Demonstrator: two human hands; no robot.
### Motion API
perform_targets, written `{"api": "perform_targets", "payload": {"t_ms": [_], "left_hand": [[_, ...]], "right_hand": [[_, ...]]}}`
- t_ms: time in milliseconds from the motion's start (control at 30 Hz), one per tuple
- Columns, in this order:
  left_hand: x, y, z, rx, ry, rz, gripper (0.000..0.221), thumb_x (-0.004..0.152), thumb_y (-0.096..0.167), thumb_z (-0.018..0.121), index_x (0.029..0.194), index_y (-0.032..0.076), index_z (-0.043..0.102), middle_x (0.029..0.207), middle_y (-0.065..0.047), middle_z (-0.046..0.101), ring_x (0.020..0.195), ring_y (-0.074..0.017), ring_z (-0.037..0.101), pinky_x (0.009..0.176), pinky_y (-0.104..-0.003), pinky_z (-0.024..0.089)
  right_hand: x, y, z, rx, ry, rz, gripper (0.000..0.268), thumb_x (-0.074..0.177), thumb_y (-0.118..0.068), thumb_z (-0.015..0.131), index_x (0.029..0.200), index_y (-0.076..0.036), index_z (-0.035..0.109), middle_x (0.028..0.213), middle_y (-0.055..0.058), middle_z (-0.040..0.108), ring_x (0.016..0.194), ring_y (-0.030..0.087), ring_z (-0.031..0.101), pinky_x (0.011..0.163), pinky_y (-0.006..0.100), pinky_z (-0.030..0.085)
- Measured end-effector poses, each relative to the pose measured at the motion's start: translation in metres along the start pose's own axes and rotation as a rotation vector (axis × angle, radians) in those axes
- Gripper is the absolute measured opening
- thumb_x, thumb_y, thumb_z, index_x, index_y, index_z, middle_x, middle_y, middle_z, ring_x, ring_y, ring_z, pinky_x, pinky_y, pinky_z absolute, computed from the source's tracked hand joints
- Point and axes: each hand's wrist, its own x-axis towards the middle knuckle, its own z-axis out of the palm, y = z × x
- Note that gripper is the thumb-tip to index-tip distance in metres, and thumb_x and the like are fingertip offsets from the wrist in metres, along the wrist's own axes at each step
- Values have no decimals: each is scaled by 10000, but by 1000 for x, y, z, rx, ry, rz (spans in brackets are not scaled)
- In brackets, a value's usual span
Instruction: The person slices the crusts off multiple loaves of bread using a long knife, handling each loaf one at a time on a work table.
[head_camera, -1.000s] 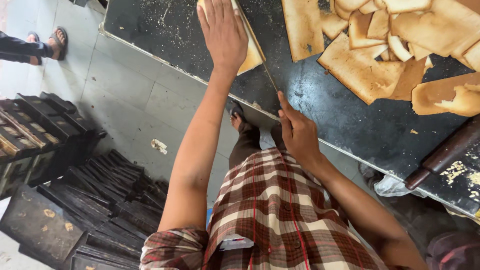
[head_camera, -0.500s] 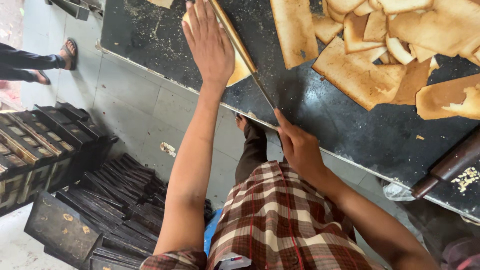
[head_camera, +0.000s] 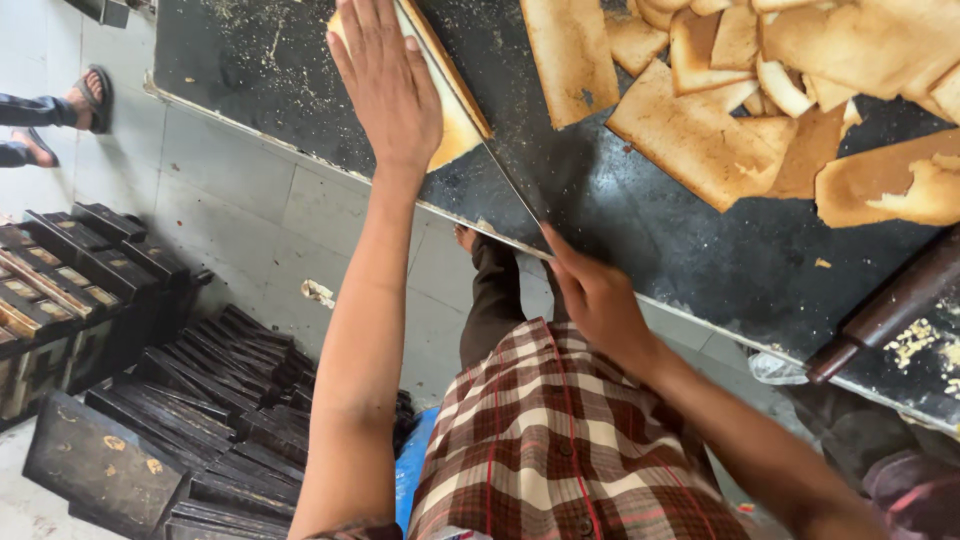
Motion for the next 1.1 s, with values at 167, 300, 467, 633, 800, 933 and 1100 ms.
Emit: {"api": "perform_targets", "payload": {"t_ms": [167,300,467,633,800,933,1100], "left_hand": [[2,3,-3,187,-217,-65,470,1152,255,332,1571,56,405,1684,-93,341,1626,-284,214,1375,-494,119],[0,4,-2,38,-19,-25,473,1133,236,362,1558,41,429,1660,-117,365,1598,-319,240,1348,-516,136],[-3,3,2,-27,106,39,500,1108,215,362,1561,15,428,1648,-165,368,1570,-356,242,1316,-530,126],[-1,2,4,94,-75,-45,481,1145,242,348,1592,69,387,1686,-82,338,1618,-297,231,1365,-508,120],[0,1,3,3,43,21,509,1128,211,342,1605,35,373,1691,-120,316,1604,-324,206,1342,-520,111],[-2,0,9,23,-14,-3,514,1140,234,315,1615,43,361,1706,-109,299,1619,-312,180,1355,-513,96],[-2,-7,6,19,-42,1,539,1145,254,275,1635,36,329,1727,-108,268,1632,-310,134,1357,-514,68]], "right_hand": [[35,10,14,-74,-45,127,432,1062,-136,589,1493,-120,558,709,256,575,513,358,558,529,415,447],[64,13,25,-10,4,3,417,1089,-128,586,1505,-109,553,685,224,537,516,320,531,527,408,433],[3,2,5,56,142,-323,348,1237,-210,468,1580,-180,418,1067,305,604,869,382,619,749,397,506],[71,34,38,-71,8,45,433,1074,-139,605,1503,-142,552,666,229,569,503,300,561,527,420,447],[21,23,19,-22,-26,167,436,1055,-146,581,1491,-145,556,727,265,566,497,298,619,541,408,483],[45,28,25,33,140,-246,343,1176,-200,497,1514,-140,481,1105,294,652,923,395,645,742,380,542],[54,14,20,-26,-76,366,433,1088,-205,542,1515,-145,562,1010,293,688,674,404,668,658,411,517]]}}
